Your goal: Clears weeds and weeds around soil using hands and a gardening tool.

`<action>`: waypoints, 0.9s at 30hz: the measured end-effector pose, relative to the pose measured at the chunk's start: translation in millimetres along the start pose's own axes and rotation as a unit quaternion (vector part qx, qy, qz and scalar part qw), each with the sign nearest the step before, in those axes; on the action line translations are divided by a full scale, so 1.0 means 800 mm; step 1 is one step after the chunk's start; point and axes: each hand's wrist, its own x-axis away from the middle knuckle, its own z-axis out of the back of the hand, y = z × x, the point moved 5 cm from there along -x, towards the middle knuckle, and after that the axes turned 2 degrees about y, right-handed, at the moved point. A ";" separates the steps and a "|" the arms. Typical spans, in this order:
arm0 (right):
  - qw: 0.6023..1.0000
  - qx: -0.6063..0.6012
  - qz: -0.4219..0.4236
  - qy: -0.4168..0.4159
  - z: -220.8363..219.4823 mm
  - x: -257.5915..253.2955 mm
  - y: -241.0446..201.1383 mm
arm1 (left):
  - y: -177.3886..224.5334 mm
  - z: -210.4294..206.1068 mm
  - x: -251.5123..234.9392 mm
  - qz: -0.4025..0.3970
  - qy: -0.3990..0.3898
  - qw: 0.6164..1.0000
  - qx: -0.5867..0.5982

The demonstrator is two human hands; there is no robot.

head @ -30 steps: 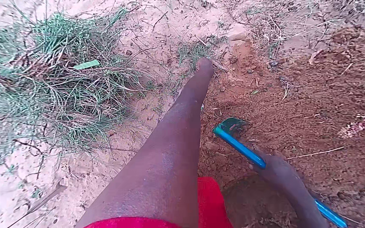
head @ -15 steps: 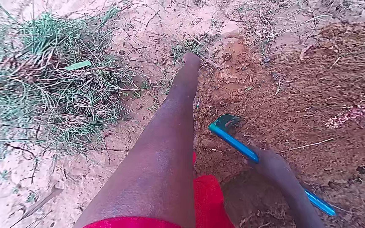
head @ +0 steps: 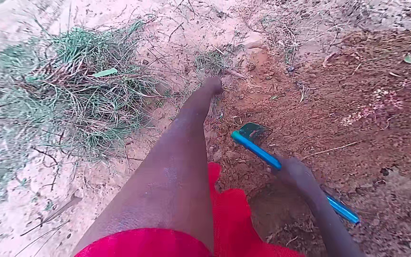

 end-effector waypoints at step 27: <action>0.997 0.029 0.023 0.074 -0.011 -0.004 -0.024 | -0.372 0.159 0.379 0.364 0.122 0.923 -0.038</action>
